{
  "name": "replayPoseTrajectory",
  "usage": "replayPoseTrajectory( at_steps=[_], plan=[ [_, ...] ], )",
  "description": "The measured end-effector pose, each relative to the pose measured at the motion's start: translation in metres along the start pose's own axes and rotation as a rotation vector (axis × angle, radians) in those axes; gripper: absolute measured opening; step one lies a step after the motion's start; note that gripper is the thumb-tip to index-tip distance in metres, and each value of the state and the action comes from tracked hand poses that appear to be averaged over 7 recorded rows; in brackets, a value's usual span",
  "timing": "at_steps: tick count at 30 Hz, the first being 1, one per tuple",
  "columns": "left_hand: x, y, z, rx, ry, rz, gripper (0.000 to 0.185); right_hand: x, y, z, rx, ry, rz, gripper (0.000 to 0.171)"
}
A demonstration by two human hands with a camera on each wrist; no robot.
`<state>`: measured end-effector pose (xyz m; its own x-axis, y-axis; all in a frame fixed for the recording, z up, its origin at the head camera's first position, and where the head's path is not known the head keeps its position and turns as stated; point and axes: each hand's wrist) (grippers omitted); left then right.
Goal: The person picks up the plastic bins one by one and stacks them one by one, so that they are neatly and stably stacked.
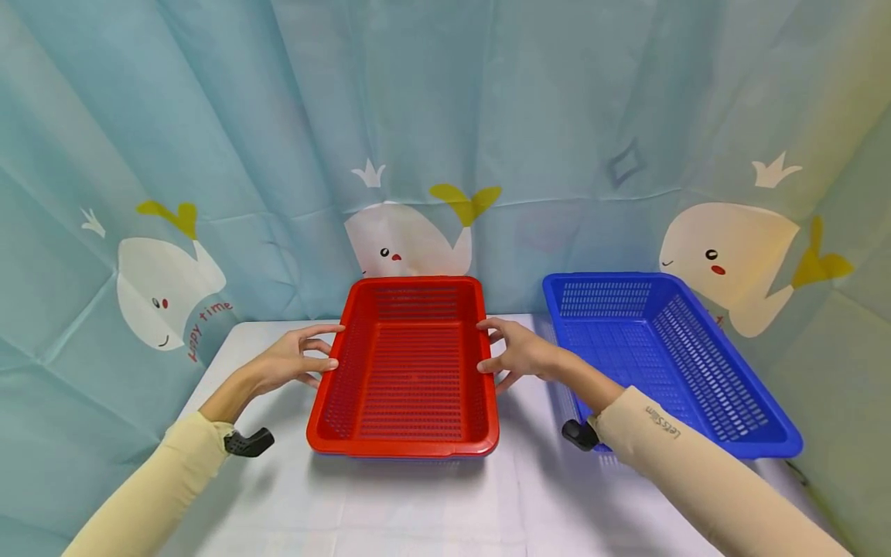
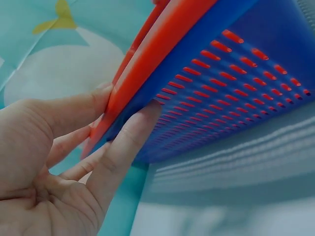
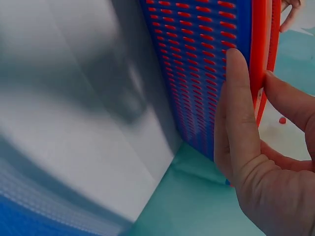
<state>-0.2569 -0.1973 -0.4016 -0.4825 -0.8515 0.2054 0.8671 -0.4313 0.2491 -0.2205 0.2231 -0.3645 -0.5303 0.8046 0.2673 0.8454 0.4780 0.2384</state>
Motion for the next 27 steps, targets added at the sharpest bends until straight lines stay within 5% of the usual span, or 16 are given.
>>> replayPoseTrajectory(
  at_steps=[14,27],
  plan=[
    [-0.028,-0.014,0.006,0.004,0.023,0.004,0.073,0.020,0.018,0.002,-0.020,0.060,0.024,0.078],
    [-0.038,-0.020,0.012,0.003,0.025,0.003,0.075,0.027,0.024,0.006,-0.042,0.063,0.039,0.078]
  ],
)
Point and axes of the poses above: each hand's wrist, its own y-axis away from the middle knuckle, its own x-axis out of the back of the hand, z = x × y, and after that the axes turned 2 degrees about x, right-handed
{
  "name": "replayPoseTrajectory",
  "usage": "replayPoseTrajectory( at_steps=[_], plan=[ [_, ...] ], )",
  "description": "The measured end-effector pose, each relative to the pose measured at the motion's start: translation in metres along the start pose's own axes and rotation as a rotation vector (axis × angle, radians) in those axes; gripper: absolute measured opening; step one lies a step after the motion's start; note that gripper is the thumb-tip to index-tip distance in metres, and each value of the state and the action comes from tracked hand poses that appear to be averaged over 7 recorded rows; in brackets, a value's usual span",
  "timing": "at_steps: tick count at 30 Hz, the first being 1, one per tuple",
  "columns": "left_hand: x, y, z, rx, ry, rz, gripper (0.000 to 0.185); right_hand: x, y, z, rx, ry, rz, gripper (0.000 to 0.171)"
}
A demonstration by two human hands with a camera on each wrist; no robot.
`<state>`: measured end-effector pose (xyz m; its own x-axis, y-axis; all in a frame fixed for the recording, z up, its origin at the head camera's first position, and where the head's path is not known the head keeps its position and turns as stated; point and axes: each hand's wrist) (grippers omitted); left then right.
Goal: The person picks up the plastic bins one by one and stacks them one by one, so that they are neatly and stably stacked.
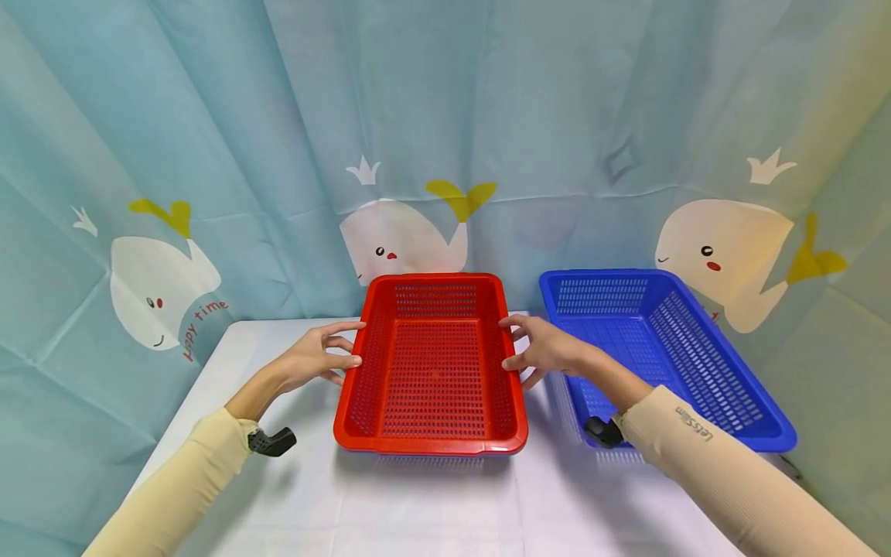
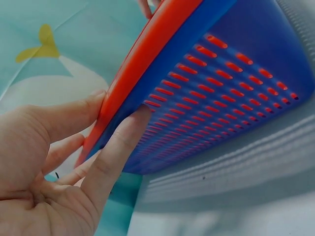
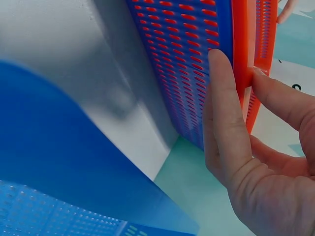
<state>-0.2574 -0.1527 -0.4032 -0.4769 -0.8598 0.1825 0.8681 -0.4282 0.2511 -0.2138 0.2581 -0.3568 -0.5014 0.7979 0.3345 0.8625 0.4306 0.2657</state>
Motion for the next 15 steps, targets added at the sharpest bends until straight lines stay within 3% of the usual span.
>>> replayPoseTrajectory(
  at_steps=[15],
  plan=[
    [0.0027,0.0009,0.0005,0.002,-0.043,-0.036,0.069,0.0015,0.0004,0.0033,0.005,0.017,-0.020,0.082]
  ],
)
Point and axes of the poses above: each hand's wrist, its own y-axis away from the middle knuckle, its own x-axis out of the back of the hand, z = x × y, and after that the axes turned 2 degrees about x, right-handed
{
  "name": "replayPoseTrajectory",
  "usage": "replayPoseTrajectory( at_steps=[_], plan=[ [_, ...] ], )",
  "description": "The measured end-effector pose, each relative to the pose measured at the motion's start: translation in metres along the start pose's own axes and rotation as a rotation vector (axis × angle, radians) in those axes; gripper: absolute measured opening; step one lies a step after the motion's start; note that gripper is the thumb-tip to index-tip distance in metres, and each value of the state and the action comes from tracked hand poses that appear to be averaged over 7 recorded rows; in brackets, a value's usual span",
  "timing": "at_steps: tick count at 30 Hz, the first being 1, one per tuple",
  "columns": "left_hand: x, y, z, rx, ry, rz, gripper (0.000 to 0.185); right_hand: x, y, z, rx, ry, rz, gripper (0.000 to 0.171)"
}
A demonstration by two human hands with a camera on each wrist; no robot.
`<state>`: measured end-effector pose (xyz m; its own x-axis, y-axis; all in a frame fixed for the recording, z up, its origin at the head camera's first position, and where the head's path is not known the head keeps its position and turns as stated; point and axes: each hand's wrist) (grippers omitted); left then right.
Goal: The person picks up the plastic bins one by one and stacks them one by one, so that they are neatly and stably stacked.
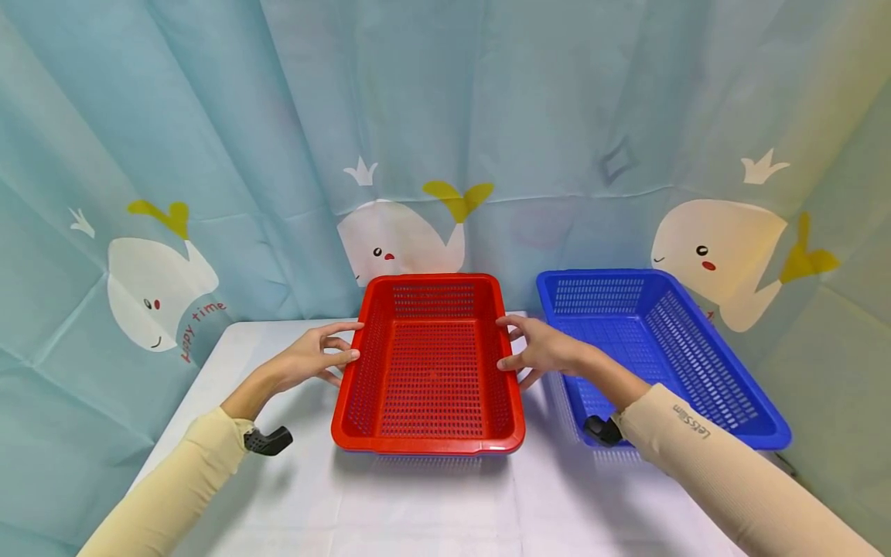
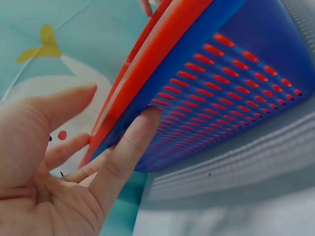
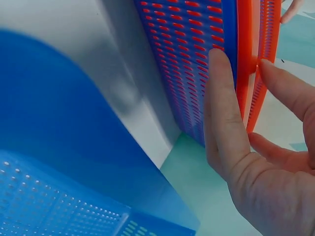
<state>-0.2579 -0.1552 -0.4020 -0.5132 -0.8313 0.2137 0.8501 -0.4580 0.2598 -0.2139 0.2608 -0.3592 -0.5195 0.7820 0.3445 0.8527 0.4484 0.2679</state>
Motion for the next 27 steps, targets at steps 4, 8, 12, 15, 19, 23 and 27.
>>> replayPoseTrajectory(
  at_steps=[4,8,12,15,19,23,27],
  plan=[
    [0.000,0.001,0.001,0.000,-0.008,-0.014,0.068,0.001,0.000,-0.002,0.000,0.028,-0.009,0.085],
    [0.000,0.001,0.001,-0.001,-0.009,-0.024,0.068,0.002,0.001,-0.004,0.011,0.064,-0.018,0.088],
    [0.001,0.001,0.002,-0.004,-0.004,-0.031,0.068,0.004,0.003,-0.007,0.041,0.105,-0.027,0.089],
    [0.003,0.000,0.002,-0.011,0.005,-0.050,0.070,0.005,0.003,-0.010,0.061,0.136,-0.026,0.088],
    [0.006,0.000,0.003,-0.019,-0.012,-0.060,0.074,0.008,0.004,-0.012,0.090,0.201,-0.003,0.089],
    [0.009,0.001,0.005,-0.072,-0.141,-0.019,0.077,0.010,0.005,-0.014,0.166,0.336,0.084,0.088],
    [0.012,0.003,0.010,-0.150,-0.265,0.067,0.075,0.013,0.005,-0.015,0.286,0.458,0.195,0.086]
  ],
)
Point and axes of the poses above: each hand's wrist, its own y-axis away from the middle knuckle, its own x-axis out of the back of the hand, z = x × y, and after that the axes turned 2 degrees about x, right-handed
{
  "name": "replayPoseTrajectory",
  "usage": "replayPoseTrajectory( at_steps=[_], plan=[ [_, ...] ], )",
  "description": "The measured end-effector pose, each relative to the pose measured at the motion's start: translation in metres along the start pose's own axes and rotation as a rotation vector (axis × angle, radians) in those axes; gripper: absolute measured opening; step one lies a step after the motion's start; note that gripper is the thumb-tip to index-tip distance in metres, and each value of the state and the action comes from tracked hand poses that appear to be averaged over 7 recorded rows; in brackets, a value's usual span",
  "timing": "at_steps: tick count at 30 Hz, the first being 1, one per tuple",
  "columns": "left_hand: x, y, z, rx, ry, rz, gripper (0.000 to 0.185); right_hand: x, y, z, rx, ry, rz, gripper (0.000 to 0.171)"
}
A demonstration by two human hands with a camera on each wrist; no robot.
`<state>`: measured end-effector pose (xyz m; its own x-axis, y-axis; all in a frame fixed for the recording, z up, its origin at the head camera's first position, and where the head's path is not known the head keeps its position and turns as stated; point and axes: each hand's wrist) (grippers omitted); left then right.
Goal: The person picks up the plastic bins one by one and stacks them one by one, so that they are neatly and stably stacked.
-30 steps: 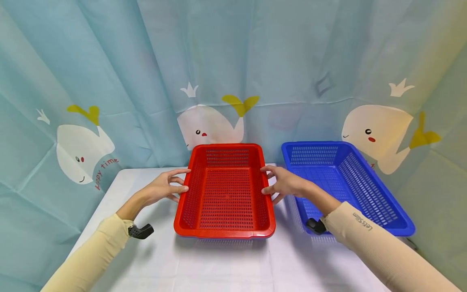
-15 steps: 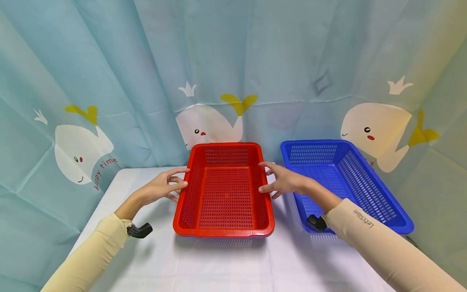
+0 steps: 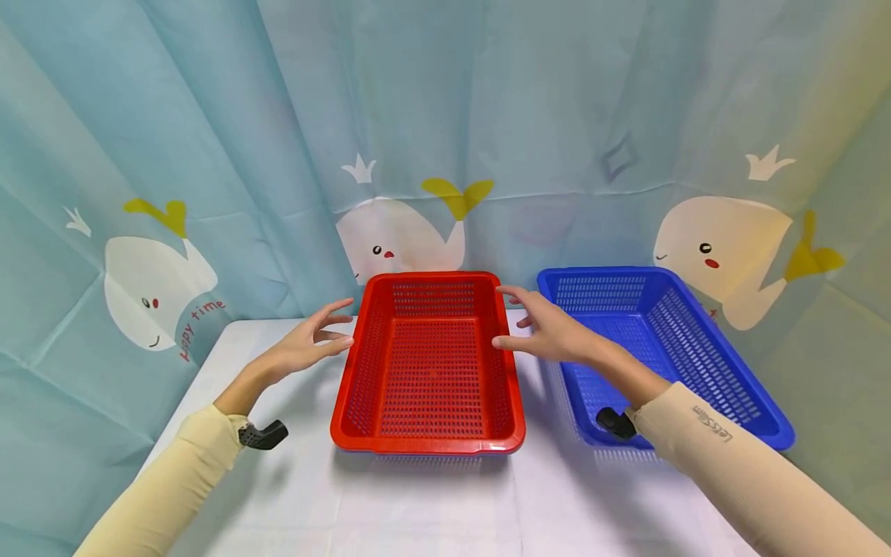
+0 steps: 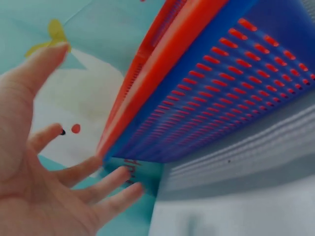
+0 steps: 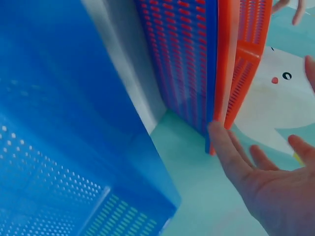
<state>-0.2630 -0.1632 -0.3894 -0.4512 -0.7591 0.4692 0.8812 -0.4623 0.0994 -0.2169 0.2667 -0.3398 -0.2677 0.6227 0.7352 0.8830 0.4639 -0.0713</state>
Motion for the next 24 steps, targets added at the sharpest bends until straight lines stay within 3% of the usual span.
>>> replayPoseTrajectory(
  at_steps=[9,18,24],
  plan=[
    [0.004,-0.005,0.022,-0.144,-0.063,0.139,0.073,0.011,-0.001,-0.001,0.114,0.133,0.170,0.087],
    [0.008,-0.016,0.048,-0.289,-0.094,0.267,0.073,0.028,0.000,-0.003,0.134,0.266,0.234,0.096],
    [0.005,-0.026,0.069,-0.347,-0.140,0.328,0.075,0.041,-0.002,-0.002,0.137,0.271,0.270,0.097]
  ],
)
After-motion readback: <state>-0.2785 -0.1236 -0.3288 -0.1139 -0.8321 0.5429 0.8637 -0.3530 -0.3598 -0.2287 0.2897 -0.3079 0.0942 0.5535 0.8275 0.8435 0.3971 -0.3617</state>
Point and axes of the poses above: each hand's wrist, its own y-axis away from the middle knuckle, its own x-axis out of the back of the hand, z = x × y, and after that the axes turned 2 degrees about x, right-handed
